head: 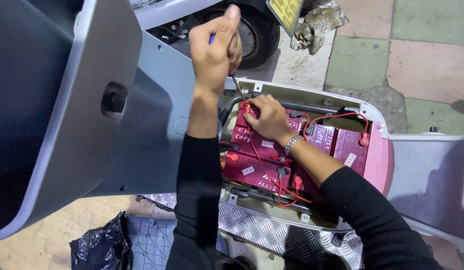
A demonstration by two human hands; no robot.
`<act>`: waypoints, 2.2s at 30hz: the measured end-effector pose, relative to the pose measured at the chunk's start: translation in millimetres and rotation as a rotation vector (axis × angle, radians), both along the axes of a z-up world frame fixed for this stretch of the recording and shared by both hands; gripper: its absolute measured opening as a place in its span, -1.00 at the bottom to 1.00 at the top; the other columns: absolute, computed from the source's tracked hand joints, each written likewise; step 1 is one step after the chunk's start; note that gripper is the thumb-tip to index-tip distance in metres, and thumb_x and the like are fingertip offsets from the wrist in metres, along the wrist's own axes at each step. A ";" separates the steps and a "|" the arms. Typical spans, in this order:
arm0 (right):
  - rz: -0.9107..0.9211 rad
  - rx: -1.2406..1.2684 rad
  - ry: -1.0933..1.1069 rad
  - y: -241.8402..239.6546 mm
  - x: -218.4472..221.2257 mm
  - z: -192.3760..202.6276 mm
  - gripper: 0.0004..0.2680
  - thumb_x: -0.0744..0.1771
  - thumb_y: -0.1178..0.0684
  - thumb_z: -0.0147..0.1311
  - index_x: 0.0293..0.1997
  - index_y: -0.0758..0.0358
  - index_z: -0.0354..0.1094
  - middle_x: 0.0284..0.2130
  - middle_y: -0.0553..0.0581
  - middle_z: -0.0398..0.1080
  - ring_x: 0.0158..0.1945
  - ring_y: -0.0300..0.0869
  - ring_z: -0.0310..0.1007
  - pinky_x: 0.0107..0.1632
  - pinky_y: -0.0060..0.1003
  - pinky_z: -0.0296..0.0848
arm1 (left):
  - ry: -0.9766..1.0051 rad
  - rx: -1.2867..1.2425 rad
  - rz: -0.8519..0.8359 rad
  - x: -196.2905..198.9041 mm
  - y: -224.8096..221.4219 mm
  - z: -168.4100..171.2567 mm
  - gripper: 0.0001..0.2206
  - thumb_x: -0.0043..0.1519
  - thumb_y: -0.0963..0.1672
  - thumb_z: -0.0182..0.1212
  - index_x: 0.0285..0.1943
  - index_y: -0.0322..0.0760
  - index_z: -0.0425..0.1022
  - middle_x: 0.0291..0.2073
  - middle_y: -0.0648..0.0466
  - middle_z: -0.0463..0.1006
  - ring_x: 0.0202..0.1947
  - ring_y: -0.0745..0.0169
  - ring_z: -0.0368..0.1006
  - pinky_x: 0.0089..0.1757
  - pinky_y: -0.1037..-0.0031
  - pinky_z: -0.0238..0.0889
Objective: Connecting electrical wires to battery terminals on an electric scooter using a screwdriver
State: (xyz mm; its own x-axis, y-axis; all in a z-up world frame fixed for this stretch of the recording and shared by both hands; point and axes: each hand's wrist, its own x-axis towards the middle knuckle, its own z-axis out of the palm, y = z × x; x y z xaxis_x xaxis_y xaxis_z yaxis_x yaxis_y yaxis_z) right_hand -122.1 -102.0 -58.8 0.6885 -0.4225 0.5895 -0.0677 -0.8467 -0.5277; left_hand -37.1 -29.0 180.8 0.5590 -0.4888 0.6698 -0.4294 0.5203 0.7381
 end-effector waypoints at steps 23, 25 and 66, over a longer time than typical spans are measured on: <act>-0.071 0.023 0.056 2.8 -0.3 8.0 -0.78 0.31 -0.02 0.17 -0.04 0.26 0.44 -0.22 0.10 0.46 -0.12 -0.01 0.39 -0.07 -0.07 0.39 | 0.014 -0.013 0.150 -17.9 -10.6 -4.7 -0.44 0.31 0.09 -0.08 -0.75 -0.23 0.14 -0.85 0.14 0.14 -0.76 0.33 0.14 -0.50 0.49 0.09; -0.061 0.017 0.044 4.0 -0.7 6.9 -0.79 0.30 0.00 0.18 -0.05 0.28 0.44 -0.24 0.12 0.47 -0.14 -0.02 0.40 -0.09 -0.09 0.40 | 0.004 0.122 -0.264 2.5 3.1 -2.2 -0.47 0.34 0.05 -0.02 -0.72 -0.24 0.14 -0.80 0.09 0.17 -0.76 0.33 0.09 -0.55 0.53 -0.02; -0.016 -0.112 -0.039 8.6 -4.3 13.4 -0.74 0.32 0.05 0.16 0.05 0.40 0.40 -0.20 0.26 0.48 -0.14 0.05 0.41 -0.05 -0.09 0.42 | 0.134 -0.004 -0.235 -6.3 11.8 2.3 -0.57 0.29 0.00 0.06 -0.58 -0.26 0.08 -0.80 0.08 0.05 -0.81 0.36 -0.06 -0.68 0.54 -0.12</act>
